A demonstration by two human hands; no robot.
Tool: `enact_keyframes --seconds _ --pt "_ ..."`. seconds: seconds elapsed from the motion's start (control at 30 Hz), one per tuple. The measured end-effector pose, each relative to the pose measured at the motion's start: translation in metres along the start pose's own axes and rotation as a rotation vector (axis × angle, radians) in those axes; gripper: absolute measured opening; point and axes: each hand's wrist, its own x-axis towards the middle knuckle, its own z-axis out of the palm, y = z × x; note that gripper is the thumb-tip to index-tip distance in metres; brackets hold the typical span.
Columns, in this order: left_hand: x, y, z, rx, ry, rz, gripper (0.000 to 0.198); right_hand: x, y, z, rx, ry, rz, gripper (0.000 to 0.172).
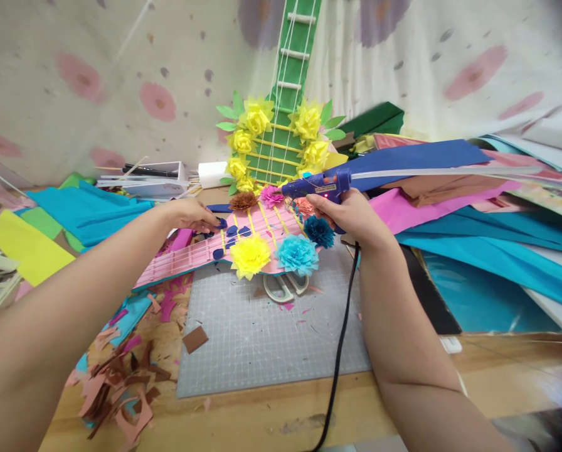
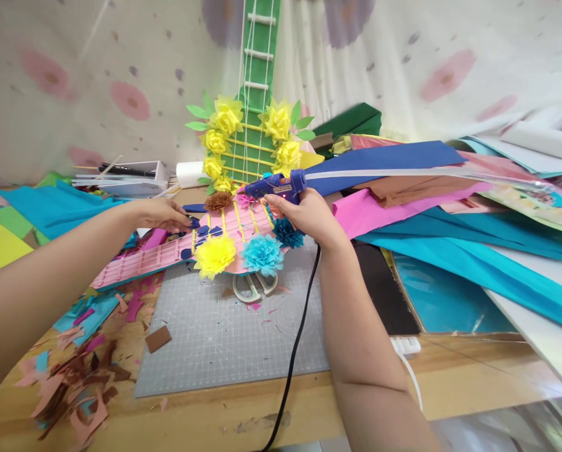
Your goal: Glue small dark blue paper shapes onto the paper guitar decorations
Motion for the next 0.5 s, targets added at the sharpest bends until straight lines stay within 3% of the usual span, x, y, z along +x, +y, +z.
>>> enact_keyframes --seconds 0.2,0.5 --pt "-0.009 -0.004 0.002 -0.157 0.049 0.035 0.011 -0.001 -0.002 0.0 0.013 -0.013 -0.007 0.045" --pt "-0.012 -0.009 0.011 -0.379 0.178 0.081 0.037 0.0 0.0 0.001 0.018 -0.023 -0.026 0.044"
